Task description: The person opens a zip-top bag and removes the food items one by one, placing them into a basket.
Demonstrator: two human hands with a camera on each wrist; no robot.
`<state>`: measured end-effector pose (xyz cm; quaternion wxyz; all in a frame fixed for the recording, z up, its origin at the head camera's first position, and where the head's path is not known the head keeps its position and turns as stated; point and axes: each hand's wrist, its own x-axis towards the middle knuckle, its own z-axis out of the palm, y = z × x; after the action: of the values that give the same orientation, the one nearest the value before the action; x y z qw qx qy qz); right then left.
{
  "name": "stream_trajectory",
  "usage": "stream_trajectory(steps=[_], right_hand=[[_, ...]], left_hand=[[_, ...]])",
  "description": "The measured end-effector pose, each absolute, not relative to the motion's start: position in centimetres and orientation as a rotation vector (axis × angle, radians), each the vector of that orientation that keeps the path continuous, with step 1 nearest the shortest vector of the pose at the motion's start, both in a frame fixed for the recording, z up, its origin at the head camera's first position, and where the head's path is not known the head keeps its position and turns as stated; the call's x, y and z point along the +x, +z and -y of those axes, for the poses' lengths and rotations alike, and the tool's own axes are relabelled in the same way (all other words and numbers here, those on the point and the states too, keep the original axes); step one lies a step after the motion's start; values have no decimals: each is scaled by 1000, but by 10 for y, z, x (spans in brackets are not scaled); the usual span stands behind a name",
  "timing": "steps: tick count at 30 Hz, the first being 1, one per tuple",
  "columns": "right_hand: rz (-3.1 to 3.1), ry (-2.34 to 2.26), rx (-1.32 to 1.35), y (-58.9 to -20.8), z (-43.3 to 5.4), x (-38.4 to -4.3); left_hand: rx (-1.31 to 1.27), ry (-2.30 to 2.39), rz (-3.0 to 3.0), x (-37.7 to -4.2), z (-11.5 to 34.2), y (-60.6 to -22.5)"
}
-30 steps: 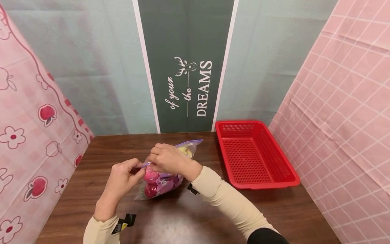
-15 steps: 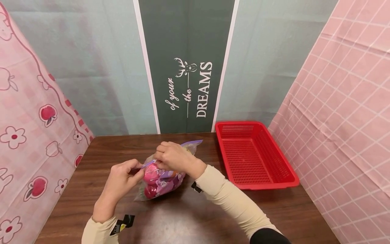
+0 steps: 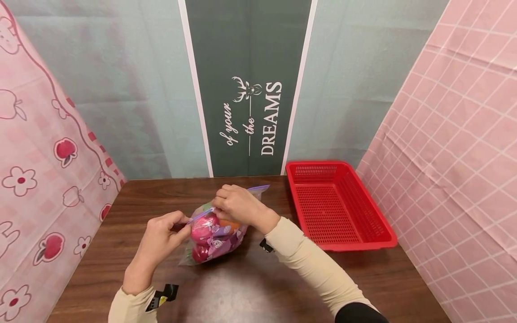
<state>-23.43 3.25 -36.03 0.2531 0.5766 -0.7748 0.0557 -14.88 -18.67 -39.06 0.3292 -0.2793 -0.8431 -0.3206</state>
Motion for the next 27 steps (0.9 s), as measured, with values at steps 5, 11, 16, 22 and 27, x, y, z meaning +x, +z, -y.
stream_trajectory(steps=[5, 11, 16, 22, 27], right_hand=[[2103, 176, 1560, -362, -37, -238], [2084, 192, 1563, -365, -41, -243], [2071, 213, 1562, -366, -46, -247], [2097, 202, 1543, -368, -51, -251], [2098, 195, 1554, -367, -55, -255]], left_hand=[[-722, -834, 2208, -149, 187, -391], [-703, -849, 2221, -148, 188, -392], [-699, -864, 2235, -148, 188, -392], [-712, -844, 2230, -148, 188, -392], [-724, -835, 2227, -149, 188, -391]])
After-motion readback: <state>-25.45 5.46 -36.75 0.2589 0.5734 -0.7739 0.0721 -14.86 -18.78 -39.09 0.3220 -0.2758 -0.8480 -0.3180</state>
